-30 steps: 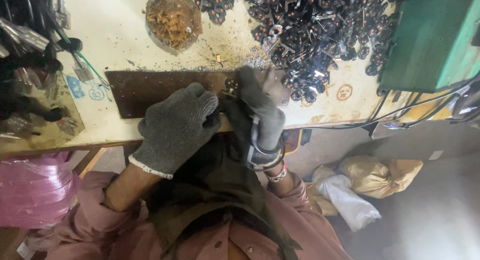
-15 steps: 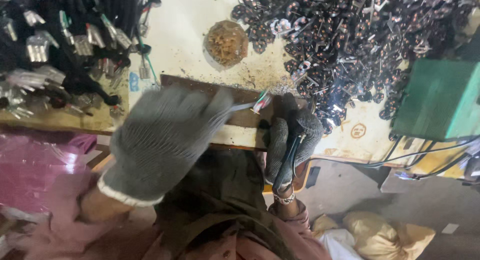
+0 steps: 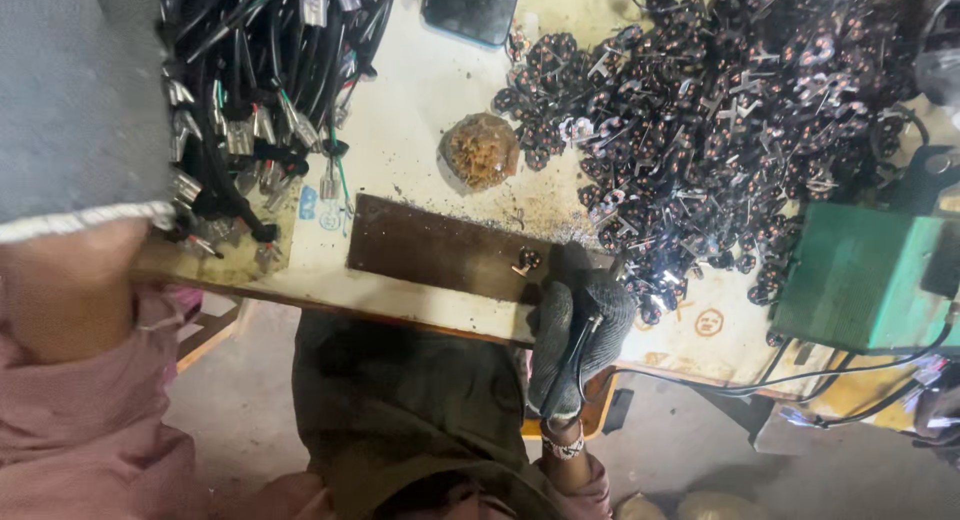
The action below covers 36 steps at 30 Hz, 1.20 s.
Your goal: The person solders wires to small DC power connectors at a workbench. They hold a connector in one hand and a soldering iron in the other, solder the wire to the terminal, and place the finished connector onto a large pile of completed units on the bench, repeating the cycle.
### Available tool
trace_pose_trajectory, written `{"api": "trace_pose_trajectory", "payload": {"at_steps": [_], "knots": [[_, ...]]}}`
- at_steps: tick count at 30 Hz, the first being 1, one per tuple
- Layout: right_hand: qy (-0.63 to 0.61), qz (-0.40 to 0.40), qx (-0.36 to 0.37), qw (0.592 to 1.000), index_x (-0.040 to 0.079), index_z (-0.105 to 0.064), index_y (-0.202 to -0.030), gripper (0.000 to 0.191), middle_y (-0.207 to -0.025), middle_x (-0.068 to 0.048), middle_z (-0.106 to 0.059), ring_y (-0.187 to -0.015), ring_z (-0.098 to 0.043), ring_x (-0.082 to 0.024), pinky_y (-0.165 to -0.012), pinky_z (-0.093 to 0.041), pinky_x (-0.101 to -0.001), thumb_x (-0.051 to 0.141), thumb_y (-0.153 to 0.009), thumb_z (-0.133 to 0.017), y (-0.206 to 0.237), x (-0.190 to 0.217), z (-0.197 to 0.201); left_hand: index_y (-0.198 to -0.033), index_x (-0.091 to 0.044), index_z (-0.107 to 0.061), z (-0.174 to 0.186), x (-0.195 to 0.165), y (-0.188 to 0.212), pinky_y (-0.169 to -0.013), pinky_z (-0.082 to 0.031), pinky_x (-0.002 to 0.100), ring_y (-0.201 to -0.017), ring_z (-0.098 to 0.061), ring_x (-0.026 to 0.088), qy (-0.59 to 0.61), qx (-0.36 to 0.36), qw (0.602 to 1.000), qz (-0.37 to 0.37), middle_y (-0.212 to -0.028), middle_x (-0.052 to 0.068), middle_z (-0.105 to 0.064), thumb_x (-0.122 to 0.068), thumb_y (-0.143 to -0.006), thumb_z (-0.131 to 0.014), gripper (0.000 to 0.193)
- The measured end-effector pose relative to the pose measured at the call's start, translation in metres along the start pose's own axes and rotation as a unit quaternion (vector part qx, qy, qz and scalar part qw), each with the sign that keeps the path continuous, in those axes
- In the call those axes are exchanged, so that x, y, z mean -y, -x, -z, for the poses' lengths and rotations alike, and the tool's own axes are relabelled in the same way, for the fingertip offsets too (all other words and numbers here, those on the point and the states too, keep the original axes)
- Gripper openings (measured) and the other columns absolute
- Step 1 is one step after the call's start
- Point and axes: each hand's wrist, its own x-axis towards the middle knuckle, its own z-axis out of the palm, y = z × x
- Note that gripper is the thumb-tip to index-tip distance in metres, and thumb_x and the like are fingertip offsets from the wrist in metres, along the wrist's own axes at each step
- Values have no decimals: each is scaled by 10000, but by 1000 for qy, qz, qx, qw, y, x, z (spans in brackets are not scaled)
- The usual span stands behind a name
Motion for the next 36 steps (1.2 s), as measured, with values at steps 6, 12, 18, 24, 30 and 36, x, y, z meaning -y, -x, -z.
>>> {"api": "trace_pose_trajectory", "payload": {"at_steps": [6,12,18,24,30,36], "knots": [[133,23,90,987,3,-527,-1281,241,-1314,-151,-652,-1212,-629,-250,-1102,-457,-400,60,-1062,-608,-2,14,11,-1284,-91,-667,19,2,-18,-712,-558,397,-909,-699,294,83,-69,992,-70,-1120,123,-689,-164,-778,-760,520],[54,160,21,985,78,-516,-1254,363,-1088,-39,-528,-978,-487,-241,-1053,-435,-376,404,-1098,-555,-9,11,5,-1312,-88,-653,13,-31,90,-722,-573,383,-948,-712,295,207,61,927,-305,-1205,136,-706,-163,-768,-756,559],[180,-130,-55,973,26,-663,-1200,212,-860,-92,-516,-564,-429,-166,-539,-379,-304,135,-1042,-571,1,36,25,-1378,-73,-583,-23,-60,113,-818,-558,388,-1031,-707,333,336,264,851,-305,-1221,128,-694,-157,-779,-761,630],[-156,-140,73,975,37,-551,-1201,197,-930,-82,-622,-689,-585,-188,-615,-472,-333,120,-1029,-600,29,25,-7,-1116,-47,-648,-22,-100,95,-775,-555,380,-914,-719,299,476,376,788,-103,-1008,114,-732,-202,-927,-742,262],[93,-1,183,979,113,-661,-956,140,-883,-41,-642,-741,-639,-228,-695,-497,-346,175,-1055,-584,11,6,19,-1025,-23,-688,-35,-92,101,-671,-535,308,-691,-617,167,487,345,802,38,-836,97,-691,-118,-968,-688,111],[71,-57,172,981,74,-735,-1029,177,-994,-58,-724,-925,-667,-256,-891,-514,-383,138,-865,-722,5,33,12,-1046,-23,-694,-35,-99,101,-701,-549,319,-756,-672,213,487,341,804,-13,-918,115,-703,-103,-927,-723,146]]}}
